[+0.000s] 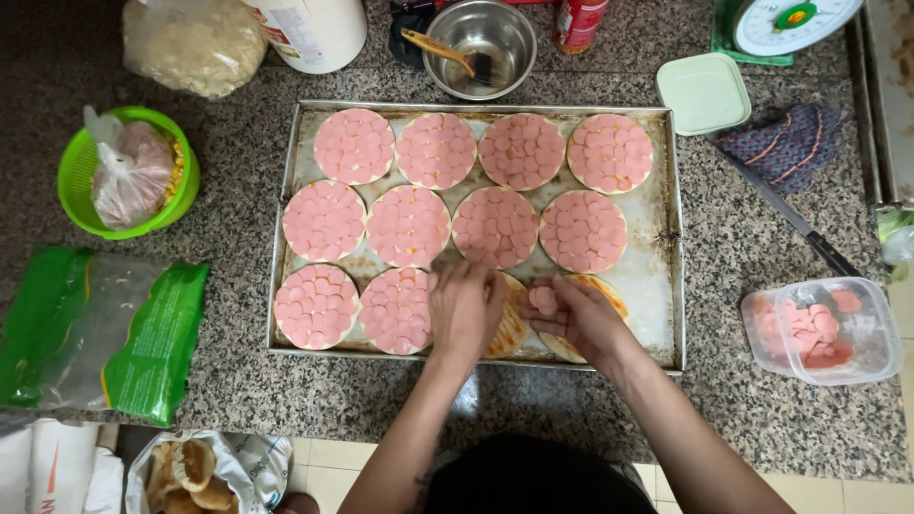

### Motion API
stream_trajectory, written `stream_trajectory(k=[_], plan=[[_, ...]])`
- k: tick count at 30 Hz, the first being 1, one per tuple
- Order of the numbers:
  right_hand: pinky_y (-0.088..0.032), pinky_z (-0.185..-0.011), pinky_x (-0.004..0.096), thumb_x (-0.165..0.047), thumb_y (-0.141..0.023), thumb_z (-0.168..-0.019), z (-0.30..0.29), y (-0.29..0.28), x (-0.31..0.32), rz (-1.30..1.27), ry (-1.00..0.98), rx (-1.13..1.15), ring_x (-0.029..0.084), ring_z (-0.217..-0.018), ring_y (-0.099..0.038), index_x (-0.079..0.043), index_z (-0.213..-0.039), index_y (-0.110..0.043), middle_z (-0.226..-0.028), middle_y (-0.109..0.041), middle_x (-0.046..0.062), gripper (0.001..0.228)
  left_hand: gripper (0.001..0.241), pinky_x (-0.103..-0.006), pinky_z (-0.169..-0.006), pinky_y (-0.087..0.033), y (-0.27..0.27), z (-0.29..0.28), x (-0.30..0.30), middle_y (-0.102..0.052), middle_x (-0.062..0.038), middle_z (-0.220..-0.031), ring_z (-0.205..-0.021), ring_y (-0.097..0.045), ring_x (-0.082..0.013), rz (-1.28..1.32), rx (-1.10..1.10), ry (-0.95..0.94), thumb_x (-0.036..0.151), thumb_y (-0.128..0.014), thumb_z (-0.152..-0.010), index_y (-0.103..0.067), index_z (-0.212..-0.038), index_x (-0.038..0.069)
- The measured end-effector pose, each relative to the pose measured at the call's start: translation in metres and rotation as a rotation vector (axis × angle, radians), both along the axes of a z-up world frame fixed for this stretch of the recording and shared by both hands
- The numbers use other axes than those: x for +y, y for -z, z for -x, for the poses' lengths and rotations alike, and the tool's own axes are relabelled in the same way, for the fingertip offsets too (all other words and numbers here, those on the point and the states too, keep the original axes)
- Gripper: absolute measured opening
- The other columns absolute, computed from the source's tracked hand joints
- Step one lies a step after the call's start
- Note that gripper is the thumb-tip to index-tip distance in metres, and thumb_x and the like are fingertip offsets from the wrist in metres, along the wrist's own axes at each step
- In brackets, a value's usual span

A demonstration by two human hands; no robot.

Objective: Place sliced meat toppings onto small rounds of pastry dough on a baking tray.

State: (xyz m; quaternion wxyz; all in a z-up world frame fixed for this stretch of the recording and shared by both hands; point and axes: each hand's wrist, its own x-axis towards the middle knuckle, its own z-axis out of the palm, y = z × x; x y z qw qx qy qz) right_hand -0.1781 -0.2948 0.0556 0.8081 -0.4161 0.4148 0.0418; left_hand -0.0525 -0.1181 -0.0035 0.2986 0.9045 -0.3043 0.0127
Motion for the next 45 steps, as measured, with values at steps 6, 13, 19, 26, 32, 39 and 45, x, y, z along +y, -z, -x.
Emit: stream_trajectory(k=[6,13,19,26,32,39,45], plan=[[-0.069,-0.105,0.065,-0.032,-0.057,-0.123,-0.002,0.024,-0.006,-0.024,0.009,-0.011,0.045,-0.108,-0.087,0.007,-0.146,-0.074,-0.106,-0.084,0.024,0.048,0.018,-0.0436,-0.094,-0.054,-0.071,0.016,0.002,-0.08,-0.006,-0.106,-0.109,-0.077,-0.0305,0.108,-0.021,0.303,0.028,-0.08,-0.102,-0.085,-0.117,0.02],[-0.073,-0.094,0.057,-0.035,-0.06,-0.122,-0.004,0.026,-0.003,-0.043,-0.02,-0.017,0.033,-0.092,-0.089,0.002,-0.138,-0.078,-0.097,-0.086,0.016,0.045,0.024,-0.0447,-0.099,-0.053,-0.073,0.022,0.001,-0.079,-0.007,-0.098,-0.104,-0.079,-0.0311,0.074,-0.087,0.334,0.039,-0.082,-0.103,-0.085,-0.111,0.017],[-0.073,-0.096,0.054,-0.032,-0.06,-0.121,-0.01,-0.013,0.008,-0.024,-0.029,-0.045,0.029,-0.088,-0.087,0.005,-0.137,-0.077,-0.093,-0.083,0.013,0.044,0.023,-0.0456,-0.098,-0.054,-0.074,0.028,-0.001,-0.08,-0.005,-0.095,-0.102,-0.08,-0.0298,0.072,0.007,0.213,0.04,-0.081,-0.104,-0.088,-0.108,0.019],[-0.072,-0.098,0.052,-0.027,-0.065,-0.118,-0.011,-0.022,0.017,-0.028,-0.009,-0.072,0.024,-0.09,-0.086,0.002,-0.141,-0.078,-0.096,-0.081,0.008,0.039,0.018,-0.0495,-0.089,-0.06,-0.099,0.026,0.0,-0.083,-0.009,-0.093,-0.096,-0.082,-0.0359,0.116,0.171,0.146,0.032,-0.084,-0.1,-0.09,-0.104,0.015],[-0.07,-0.105,0.058,-0.008,-0.074,-0.111,-0.007,-0.021,0.015,0.031,0.041,-0.108,0.029,-0.097,-0.084,0.01,-0.142,-0.078,-0.099,-0.074,0.011,0.037,0.015,-0.0509,-0.087,-0.066,-0.104,0.022,0.003,-0.086,-0.013,-0.094,-0.098,-0.085,-0.0406,0.24,0.384,0.113,0.025,-0.084,-0.101,-0.091,-0.106,0.012],[-0.073,-0.091,0.044,-0.004,-0.078,-0.106,0.001,0.012,0.006,0.091,0.009,-0.065,0.031,-0.1,-0.088,0.005,-0.141,-0.078,-0.113,-0.083,0.018,0.037,0.018,-0.0547,-0.091,-0.061,-0.075,0.01,0.034,-0.08,-0.019,-0.088,-0.098,-0.08,-0.0457,0.19,0.321,0.002,0.026,-0.078,-0.104,-0.087,-0.103,0.01],[-0.073,-0.088,0.041,-0.006,-0.075,-0.107,0.003,0.016,0.004,0.094,0.011,-0.038,0.03,-0.099,-0.088,0.0,-0.14,-0.077,-0.116,-0.085,0.016,0.033,0.02,-0.0534,-0.099,-0.057,-0.044,0.0,0.043,-0.081,-0.01,-0.088,-0.1,-0.08,-0.0373,-0.025,0.202,-0.03,0.032,-0.074,-0.105,-0.087,-0.098,0.019]])
